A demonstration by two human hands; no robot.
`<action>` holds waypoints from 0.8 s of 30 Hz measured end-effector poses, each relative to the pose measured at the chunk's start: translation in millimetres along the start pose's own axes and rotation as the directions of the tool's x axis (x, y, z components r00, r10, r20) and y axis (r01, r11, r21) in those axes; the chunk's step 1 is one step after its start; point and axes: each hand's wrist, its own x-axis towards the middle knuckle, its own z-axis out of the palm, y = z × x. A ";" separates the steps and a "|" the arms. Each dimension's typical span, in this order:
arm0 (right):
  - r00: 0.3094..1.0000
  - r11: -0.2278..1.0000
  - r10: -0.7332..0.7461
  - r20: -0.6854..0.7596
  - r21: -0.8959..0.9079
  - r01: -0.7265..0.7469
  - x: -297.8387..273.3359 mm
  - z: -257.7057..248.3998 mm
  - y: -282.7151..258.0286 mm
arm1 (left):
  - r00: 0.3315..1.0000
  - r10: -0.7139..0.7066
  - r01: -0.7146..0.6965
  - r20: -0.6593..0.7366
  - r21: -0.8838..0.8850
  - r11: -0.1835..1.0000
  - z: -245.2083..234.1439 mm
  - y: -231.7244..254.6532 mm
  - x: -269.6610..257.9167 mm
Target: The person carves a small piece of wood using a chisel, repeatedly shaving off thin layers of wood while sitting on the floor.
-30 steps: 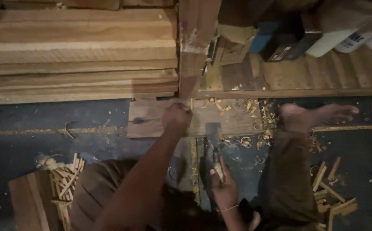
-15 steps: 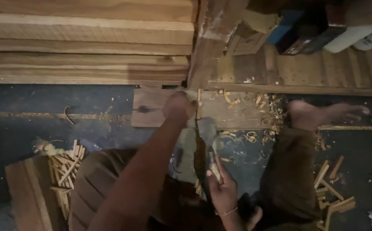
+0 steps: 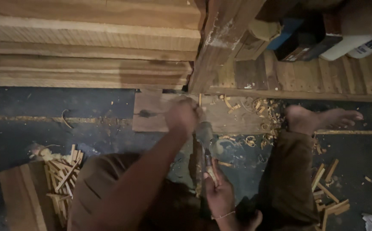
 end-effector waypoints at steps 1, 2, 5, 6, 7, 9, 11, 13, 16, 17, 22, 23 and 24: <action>1.000 1.000 -0.019 -0.023 -0.011 0.019 0.1 3.0 0.6 | 0.977 0.207 -0.205 -0.044 0.050 0.977 3.7 -1.4 -16.6; 0.999 0.999 -0.031 -0.045 -0.025 0.030 -2.2 3.6 1.1 | 0.952 0.298 -0.303 0.067 0.096 0.948 9.3 -4.2 -37.2; 0.993 0.987 0.122 0.003 -0.104 -0.121 -5.3 0.2 1.3 | 0.730 0.677 -0.678 0.091 0.221 0.701 20.4 -19.0 -107.8; 0.992 0.987 0.130 -0.004 -0.100 -0.129 -6.3 3.2 -0.7 | 0.726 0.680 -0.683 0.101 0.219 0.697 19.8 -24.4 -112.4; 0.997 0.991 0.067 -0.041 -0.116 -0.071 -7.3 7.9 -3.3 | 0.734 0.673 -0.678 0.094 0.169 0.715 18.4 -29.8 -114.0; 0.997 0.990 0.000 -0.073 -0.142 -0.011 -0.4 18.0 -7.4 | 0.744 0.664 -0.668 0.082 0.114 0.735 19.6 -34.5 -107.3; 0.995 0.992 -0.016 -0.094 -0.129 0.004 7.0 27.2 -13.3 | 0.721 0.693 -0.682 0.004 0.178 0.709 21.8 -36.3 -104.0; 0.976 0.957 0.219 0.005 -0.194 -0.214 38.1 28.6 -16.7 | 0.813 0.575 -0.581 0.092 0.058 0.812 21.0 -38.2 -76.6; 0.891 0.870 0.445 0.088 -0.279 -0.407 73.6 36.9 -26.9 | 0.857 0.386 -0.447 0.340 0.120 0.887 9.0 -30.7 -29.6; 0.904 0.878 0.420 0.084 -0.290 -0.381 86.3 38.4 -29.8 | 0.841 0.312 -0.459 0.441 0.277 0.844 2.7 -23.3 -13.6; 0.932 0.936 -0.342 -0.118 -0.126 0.328 76.5 35.9 -4.3 | 0.787 0.613 -0.599 0.071 0.329 0.730 0.2 -9.6 -35.7; 0.966 0.974 -0.227 -0.125 -0.003 0.228 66.7 30.9 5.3 | 0.761 0.648 -0.620 0.015 0.310 0.721 4.9 -10.1 -40.6; 0.974 0.980 -0.200 -0.103 -0.012 0.200 45.6 20.5 16.1 | 0.778 0.627 -0.607 0.030 0.290 0.739 13.3 -12.6 -59.4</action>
